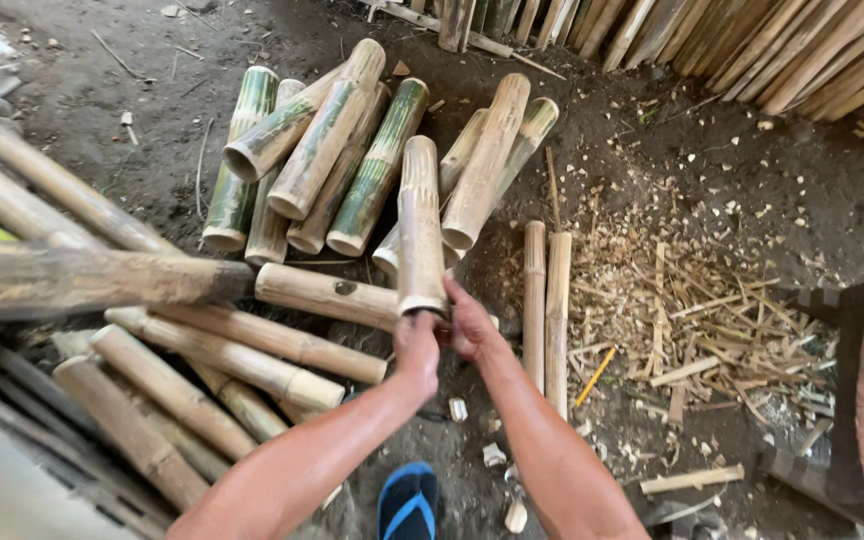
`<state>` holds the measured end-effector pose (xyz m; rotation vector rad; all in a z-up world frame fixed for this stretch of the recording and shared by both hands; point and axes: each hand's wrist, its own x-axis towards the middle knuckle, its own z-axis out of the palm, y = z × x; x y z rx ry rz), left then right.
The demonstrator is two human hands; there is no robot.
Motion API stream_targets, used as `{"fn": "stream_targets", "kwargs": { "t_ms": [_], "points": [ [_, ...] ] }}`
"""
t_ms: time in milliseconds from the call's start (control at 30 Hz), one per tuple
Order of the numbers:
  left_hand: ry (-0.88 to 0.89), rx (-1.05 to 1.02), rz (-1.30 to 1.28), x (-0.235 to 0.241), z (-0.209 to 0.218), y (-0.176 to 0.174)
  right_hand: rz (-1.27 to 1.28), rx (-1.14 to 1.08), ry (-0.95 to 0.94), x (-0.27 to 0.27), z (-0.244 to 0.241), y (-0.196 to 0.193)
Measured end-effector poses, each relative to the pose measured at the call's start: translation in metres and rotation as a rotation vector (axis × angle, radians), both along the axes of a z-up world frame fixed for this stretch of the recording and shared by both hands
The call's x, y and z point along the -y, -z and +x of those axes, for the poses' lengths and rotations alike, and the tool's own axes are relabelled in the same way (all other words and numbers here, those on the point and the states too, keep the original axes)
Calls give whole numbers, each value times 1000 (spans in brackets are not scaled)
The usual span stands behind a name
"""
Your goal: The person uses a hammer and chisel to carve holes into bamboo poles. They measure and mark the bamboo with a tape measure and pencil, then strike the chisel to remove material and form circular openings.
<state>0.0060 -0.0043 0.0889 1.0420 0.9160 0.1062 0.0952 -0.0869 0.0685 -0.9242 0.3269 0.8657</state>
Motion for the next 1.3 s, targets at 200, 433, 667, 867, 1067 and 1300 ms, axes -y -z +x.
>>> {"fn": "stream_targets", "kwargs": {
  "t_ms": [200, 433, 667, 867, 1067, 1300],
  "points": [
    [1760, -316, 70, -24, -84, 68, -250, 121, -31, 93, -80, -21],
    [438, -172, 269, 2, -31, 5, -258, 538, 83, 204, -208, -24],
    [145, -75, 280, 119, -92, -1, -503, 734, -55, 302, -304, -70],
    [-52, -116, 33, 189, -181, -2, -1178, 639, -621, 346, -326, -136],
    [-117, -289, -128, 237, -227, -22, -1686, 956, -644, 301, -363, -153],
    [-248, -230, -193, 248, -214, 31, -1742, 1098, -550, 291, -339, -90]
  ]
}}
